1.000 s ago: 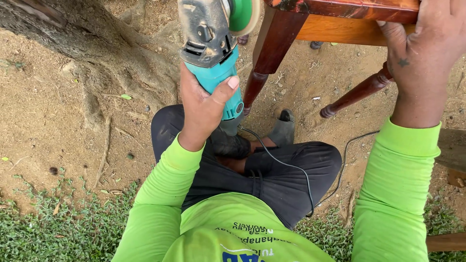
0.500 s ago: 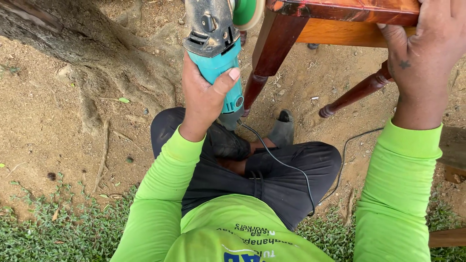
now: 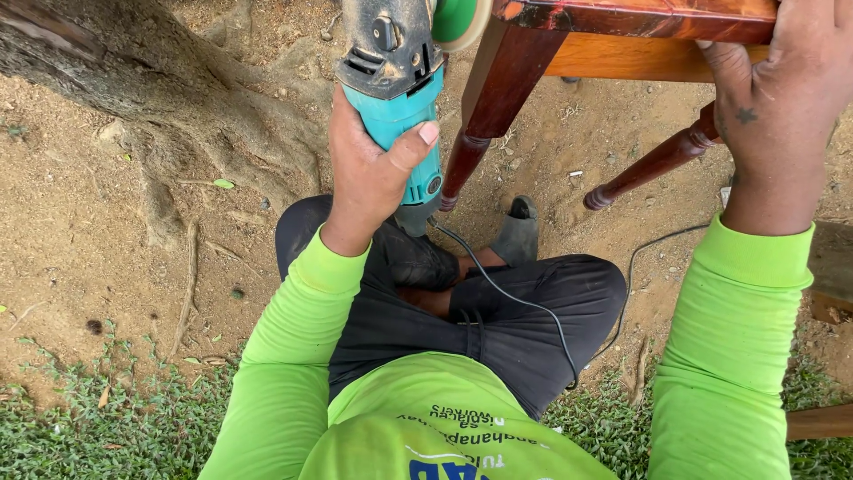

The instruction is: Polishing a wooden table using a power sander.

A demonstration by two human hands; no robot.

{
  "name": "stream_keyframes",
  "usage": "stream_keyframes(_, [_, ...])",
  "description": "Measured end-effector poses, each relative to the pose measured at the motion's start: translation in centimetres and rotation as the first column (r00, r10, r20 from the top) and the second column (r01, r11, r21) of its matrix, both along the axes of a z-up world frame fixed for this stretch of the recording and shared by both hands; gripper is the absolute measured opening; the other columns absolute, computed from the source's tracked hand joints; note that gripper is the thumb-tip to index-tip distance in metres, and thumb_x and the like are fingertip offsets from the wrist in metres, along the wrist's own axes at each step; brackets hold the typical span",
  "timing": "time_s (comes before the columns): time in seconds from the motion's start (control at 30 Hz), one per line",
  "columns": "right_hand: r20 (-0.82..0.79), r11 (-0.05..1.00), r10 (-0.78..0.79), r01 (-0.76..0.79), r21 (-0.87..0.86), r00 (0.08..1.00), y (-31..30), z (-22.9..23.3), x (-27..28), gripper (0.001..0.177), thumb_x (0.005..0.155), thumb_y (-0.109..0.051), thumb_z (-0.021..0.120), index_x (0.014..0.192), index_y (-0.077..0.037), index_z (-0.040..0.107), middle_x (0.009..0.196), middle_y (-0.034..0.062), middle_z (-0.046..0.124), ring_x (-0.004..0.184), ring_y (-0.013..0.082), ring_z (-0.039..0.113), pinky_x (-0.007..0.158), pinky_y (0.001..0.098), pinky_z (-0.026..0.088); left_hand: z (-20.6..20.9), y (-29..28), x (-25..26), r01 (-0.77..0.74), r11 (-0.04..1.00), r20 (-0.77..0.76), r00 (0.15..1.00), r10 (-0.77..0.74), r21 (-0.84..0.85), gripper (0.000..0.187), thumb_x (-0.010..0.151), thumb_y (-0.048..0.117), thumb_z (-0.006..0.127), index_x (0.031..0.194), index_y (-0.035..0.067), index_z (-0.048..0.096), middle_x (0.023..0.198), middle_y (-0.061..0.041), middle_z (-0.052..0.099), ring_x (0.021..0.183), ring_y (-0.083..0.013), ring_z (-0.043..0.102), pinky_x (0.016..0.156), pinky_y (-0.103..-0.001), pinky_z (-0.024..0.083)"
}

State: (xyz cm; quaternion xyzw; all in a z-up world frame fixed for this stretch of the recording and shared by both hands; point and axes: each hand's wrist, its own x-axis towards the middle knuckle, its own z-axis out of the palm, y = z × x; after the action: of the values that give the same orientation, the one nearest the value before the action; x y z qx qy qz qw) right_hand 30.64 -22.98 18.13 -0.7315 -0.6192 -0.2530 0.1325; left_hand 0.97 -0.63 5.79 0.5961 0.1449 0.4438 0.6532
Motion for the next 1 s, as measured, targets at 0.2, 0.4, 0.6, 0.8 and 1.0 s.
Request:
stream_keyframes(0.2, [-0.049,1.000,0.028,-0.027,0.014,0.998,-0.9,-0.9,0.8,0.031,0.110,-0.020,0.063,0.133,0.001,0.058,0.124,0.0150,0.059,0.115,0.0325,0.059,0.097,0.0385,0.047,1.9,-2.1,-0.5,-0.088,0.986,-0.108,0.989,0.104,0.144,0.066,0.095,0.030,0.084,0.139,-0.001,0.045,0.127,-0.012,0.065,0.114,-0.0202,0.068,0.104,-0.034,0.056])
stream_keyframes(0.4, [-0.025,0.996,0.087,-0.087,0.020,0.996,-1.1,-1.3,1.8,0.027,0.110,-0.013,0.065,0.134,-0.001,0.060,0.125,0.0144,0.061,0.116,0.0328,0.059,0.099,0.0392,0.047,1.7,-3.7,-0.8,-0.127,0.983,-0.152,0.977,0.146,0.132,0.068,0.088,0.025,0.087,0.137,-0.001,0.047,0.119,-0.011,0.068,0.107,-0.0178,0.069,0.100,-0.032,0.057])
stream_keyframes(0.6, [-0.033,0.997,0.071,-0.070,0.013,0.997,-0.8,-0.9,0.8,0.025,0.111,-0.013,0.066,0.133,-0.002,0.061,0.121,0.0130,0.061,0.111,0.0319,0.060,0.095,0.0382,0.048,0.0,-1.9,-0.6,-0.111,0.994,0.031,0.993,0.111,-0.024,0.064,0.093,0.019,0.082,0.142,0.000,0.046,0.126,-0.010,0.061,0.110,-0.0161,0.062,0.101,-0.032,0.055])
stream_keyframes(0.8, [-0.052,0.997,0.076,-0.075,0.033,0.996,-1.2,-1.5,1.3,0.030,0.110,-0.016,0.063,0.134,0.001,0.059,0.123,0.0146,0.060,0.113,0.0313,0.060,0.094,0.0371,0.049,-0.3,-1.3,-0.1,-0.068,0.997,0.004,0.998,0.068,-0.033,0.066,0.090,0.023,0.082,0.141,0.001,0.046,0.128,-0.011,0.062,0.108,-0.0163,0.063,0.099,-0.034,0.056])
stream_keyframes(1.0, [-0.010,0.998,0.053,-0.053,0.016,0.999,-1.0,-1.3,1.0,0.029,0.109,-0.016,0.064,0.132,0.002,0.060,0.122,0.0146,0.060,0.111,0.0311,0.061,0.093,0.0370,0.048,-0.4,-2.0,0.0,-0.098,0.992,-0.049,0.994,0.102,0.074,0.065,0.093,0.027,0.085,0.138,0.000,0.046,0.128,-0.013,0.063,0.115,-0.0185,0.063,0.106,-0.034,0.053])
